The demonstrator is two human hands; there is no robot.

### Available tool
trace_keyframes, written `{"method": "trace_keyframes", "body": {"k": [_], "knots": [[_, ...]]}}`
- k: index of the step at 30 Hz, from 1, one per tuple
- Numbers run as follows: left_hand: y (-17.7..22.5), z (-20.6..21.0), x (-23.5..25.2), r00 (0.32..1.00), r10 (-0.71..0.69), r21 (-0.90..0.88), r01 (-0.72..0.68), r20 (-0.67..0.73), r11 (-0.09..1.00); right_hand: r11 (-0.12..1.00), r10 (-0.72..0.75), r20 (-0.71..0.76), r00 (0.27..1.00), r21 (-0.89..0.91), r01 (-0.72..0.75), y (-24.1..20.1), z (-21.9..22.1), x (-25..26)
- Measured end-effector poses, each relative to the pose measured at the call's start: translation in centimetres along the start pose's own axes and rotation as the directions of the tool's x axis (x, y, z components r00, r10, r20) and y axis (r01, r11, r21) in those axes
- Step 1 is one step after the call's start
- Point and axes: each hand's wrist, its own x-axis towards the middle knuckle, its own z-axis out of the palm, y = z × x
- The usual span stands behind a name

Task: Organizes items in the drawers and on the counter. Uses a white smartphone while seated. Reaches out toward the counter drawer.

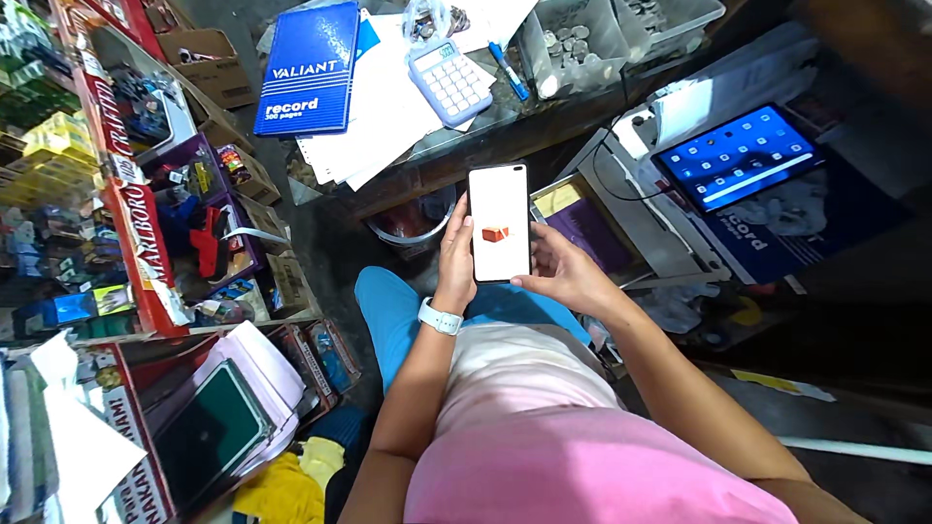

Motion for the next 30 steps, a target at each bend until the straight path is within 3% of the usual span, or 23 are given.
{"method": "trace_keyframes", "body": {"k": [30], "knots": [[0.00, 0.03, -0.06, 1.000, -0.012, -0.026, 0.011, -0.019, 1.000, 1.000, 0.011, -0.012, 1.000, 0.008, -0.011, 0.20, 0.10, 0.20]]}}
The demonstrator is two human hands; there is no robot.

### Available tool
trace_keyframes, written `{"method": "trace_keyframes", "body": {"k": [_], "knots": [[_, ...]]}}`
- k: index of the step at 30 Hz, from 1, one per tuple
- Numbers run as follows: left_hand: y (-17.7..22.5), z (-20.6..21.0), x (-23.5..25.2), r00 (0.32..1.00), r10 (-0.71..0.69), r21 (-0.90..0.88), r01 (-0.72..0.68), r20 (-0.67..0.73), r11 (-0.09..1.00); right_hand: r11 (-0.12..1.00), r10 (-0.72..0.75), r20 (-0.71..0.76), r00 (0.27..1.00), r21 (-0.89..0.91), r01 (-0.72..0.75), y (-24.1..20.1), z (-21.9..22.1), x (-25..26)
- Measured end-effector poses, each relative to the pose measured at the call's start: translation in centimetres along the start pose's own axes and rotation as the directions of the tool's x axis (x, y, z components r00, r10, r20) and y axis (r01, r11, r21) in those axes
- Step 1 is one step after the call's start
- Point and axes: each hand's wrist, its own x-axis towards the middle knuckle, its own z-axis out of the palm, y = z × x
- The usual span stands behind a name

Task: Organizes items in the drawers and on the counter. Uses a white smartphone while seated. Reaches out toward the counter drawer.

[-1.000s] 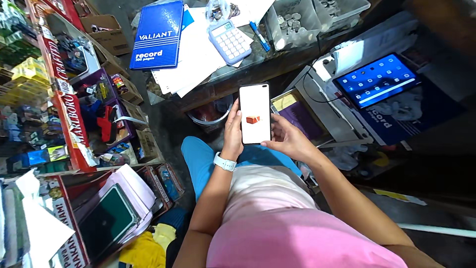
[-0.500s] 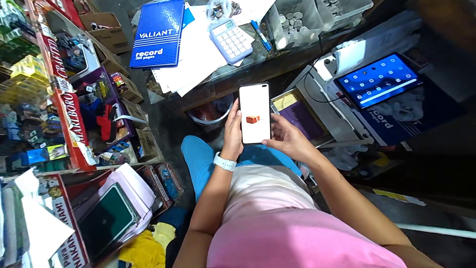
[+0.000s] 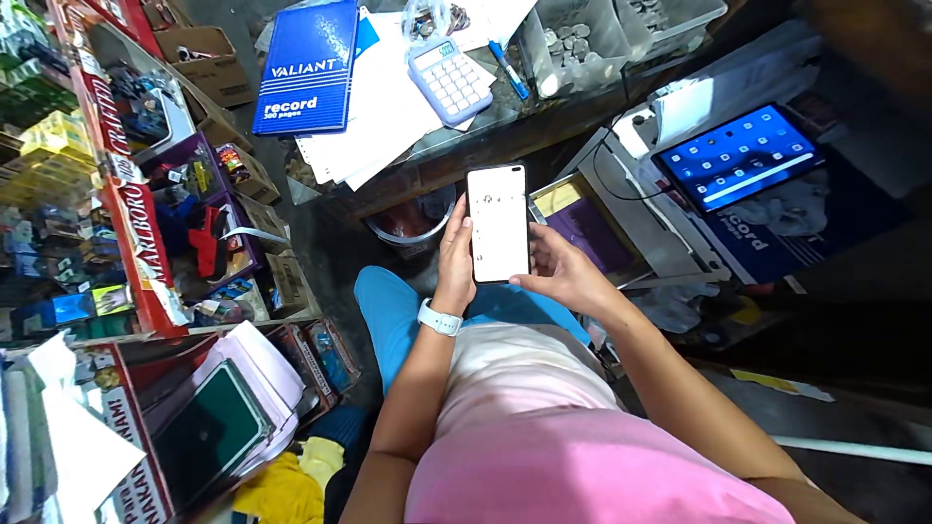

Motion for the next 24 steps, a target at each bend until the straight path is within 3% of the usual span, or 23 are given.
{"method": "trace_keyframes", "body": {"k": [2, 5, 8, 12, 16, 19, 22, 24], "knots": [[0.0, 0.0, 0.0, 1.000, 0.004, 0.003, -0.005, 0.009, 1.000, 0.998, -0.041, -0.073, 0.997, -0.051, 0.037, 0.2, -0.3, 0.2], [-0.2, 0.0, 0.1, 1.000, 0.008, -0.006, -0.008, 0.013, 1.000, 0.933, -0.253, -0.211, 0.944, -0.313, 0.180, 0.2, -0.6, 0.8], [-0.3, 0.1, 0.2, 1.000, 0.008, -0.011, -0.008, 0.019, 1.000, 0.762, -0.472, -0.189, 0.861, -0.578, 0.291, -0.1, -0.4, 1.4], [-0.3, 0.3, 0.2, 1.000, 0.005, -0.027, -0.004, 0.021, 1.000, 0.644, -0.538, -0.114, 0.835, -0.696, 0.319, -0.3, 0.2, 2.2], [-0.4, 0.2, 0.2, 1.000, 0.007, -0.026, -0.006, 0.028, 1.000, 0.636, -0.552, -0.138, 0.822, -0.707, 0.308, -0.4, 0.4, 2.3], [-0.3, 0.2, 0.1, 1.000, 0.004, -0.026, -0.004, 0.028, 1.000, 0.712, -0.528, -0.218, 0.820, -0.640, 0.288, -0.3, 0.1, 2.0], [-0.1, 0.3, 0.1, 1.000, -0.005, -0.011, 0.005, 0.020, 1.000, 0.867, -0.372, -0.298, 0.879, -0.450, 0.214, -0.2, -0.3, 1.6], [-0.1, 0.3, 0.1, 1.000, -0.008, -0.012, 0.009, 0.017, 1.000, 0.956, -0.206, -0.272, 0.940, -0.261, 0.134, -0.4, -0.6, 1.2]]}}
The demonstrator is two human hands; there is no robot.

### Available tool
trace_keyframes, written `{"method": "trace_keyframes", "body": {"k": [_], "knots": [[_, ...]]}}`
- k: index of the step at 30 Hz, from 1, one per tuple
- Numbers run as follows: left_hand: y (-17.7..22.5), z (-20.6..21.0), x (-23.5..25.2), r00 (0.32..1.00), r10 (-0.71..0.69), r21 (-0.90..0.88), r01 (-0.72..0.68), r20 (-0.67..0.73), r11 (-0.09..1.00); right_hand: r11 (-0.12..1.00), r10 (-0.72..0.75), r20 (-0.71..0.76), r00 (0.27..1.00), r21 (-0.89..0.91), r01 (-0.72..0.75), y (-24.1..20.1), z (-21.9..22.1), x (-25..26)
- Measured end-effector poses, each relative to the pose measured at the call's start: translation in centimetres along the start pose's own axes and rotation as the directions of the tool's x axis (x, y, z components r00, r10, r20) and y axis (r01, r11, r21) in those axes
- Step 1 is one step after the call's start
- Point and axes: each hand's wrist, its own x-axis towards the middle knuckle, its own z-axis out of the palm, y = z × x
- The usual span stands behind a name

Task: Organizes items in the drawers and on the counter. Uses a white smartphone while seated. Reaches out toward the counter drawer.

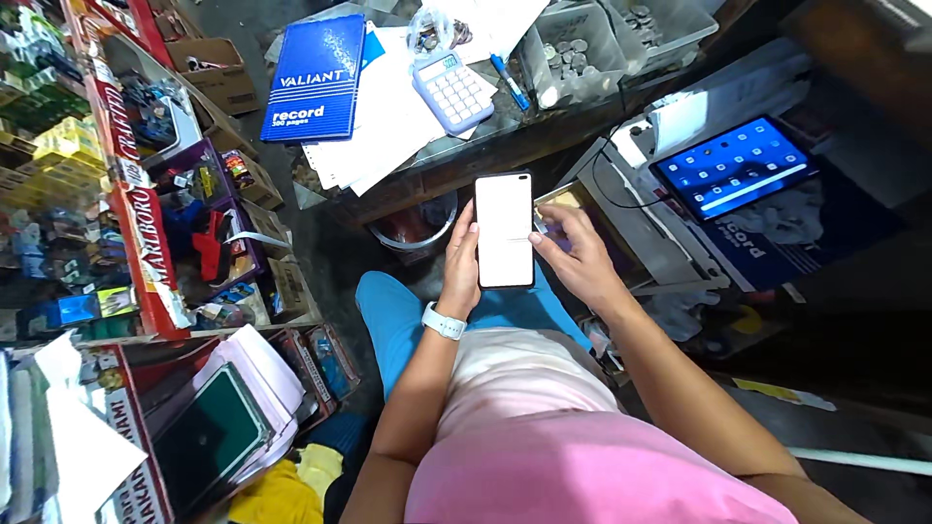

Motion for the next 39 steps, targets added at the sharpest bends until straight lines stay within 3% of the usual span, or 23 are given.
{"method": "trace_keyframes", "body": {"k": [3, 7, 39], "knots": [[0.0, 0.0, 0.1, 1.000, -0.001, 0.000, 0.001, 0.006, 1.000, 0.956, 0.184, 0.242, 0.953, 0.181, -0.230, -0.3, -0.5, -0.3], [0.0, 0.0, 0.1, 1.000, -0.002, 0.034, 0.002, 0.003, 0.999, 0.923, 0.227, 0.424, 0.877, 0.193, -0.332, -0.4, -0.6, -0.8], [-0.3, -0.5, -0.3, 1.000, 0.023, 0.053, -0.022, -0.012, 0.998, 0.931, 0.190, 0.422, 0.887, 0.210, -0.299, -0.5, -0.1, -1.2]]}}
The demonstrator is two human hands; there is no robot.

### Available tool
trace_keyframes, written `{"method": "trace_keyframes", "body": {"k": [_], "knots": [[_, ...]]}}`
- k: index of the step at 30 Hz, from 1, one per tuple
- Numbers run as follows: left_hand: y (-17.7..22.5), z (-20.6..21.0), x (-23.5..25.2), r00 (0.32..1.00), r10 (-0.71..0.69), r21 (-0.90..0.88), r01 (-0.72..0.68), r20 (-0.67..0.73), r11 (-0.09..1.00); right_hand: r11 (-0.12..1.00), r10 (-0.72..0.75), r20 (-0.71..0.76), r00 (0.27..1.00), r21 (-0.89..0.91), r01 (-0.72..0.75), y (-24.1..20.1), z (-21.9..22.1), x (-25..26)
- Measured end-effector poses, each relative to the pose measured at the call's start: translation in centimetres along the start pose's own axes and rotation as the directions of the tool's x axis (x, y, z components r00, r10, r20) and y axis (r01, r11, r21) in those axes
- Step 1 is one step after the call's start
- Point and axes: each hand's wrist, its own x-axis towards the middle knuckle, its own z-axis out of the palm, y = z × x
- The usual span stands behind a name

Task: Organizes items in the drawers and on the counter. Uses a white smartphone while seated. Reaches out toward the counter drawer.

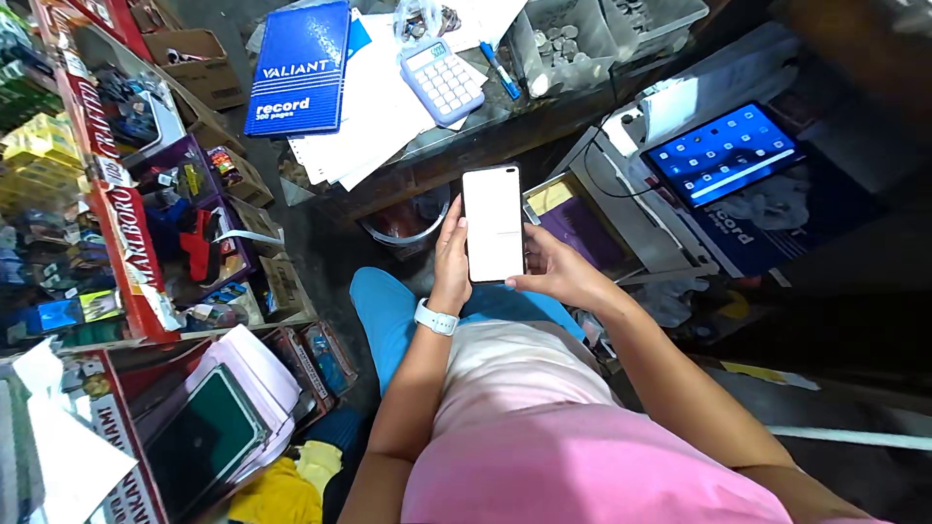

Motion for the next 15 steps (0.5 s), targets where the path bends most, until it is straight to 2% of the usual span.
{"method": "trace_keyframes", "body": {"k": [15], "knots": [[-0.04, -0.02, -0.09, 1.000, -0.012, 0.007, 0.012, -0.001, 1.000, 1.000, 0.017, 0.005, 1.000, 0.019, -0.017, 0.10, 0.03, 0.06]]}}
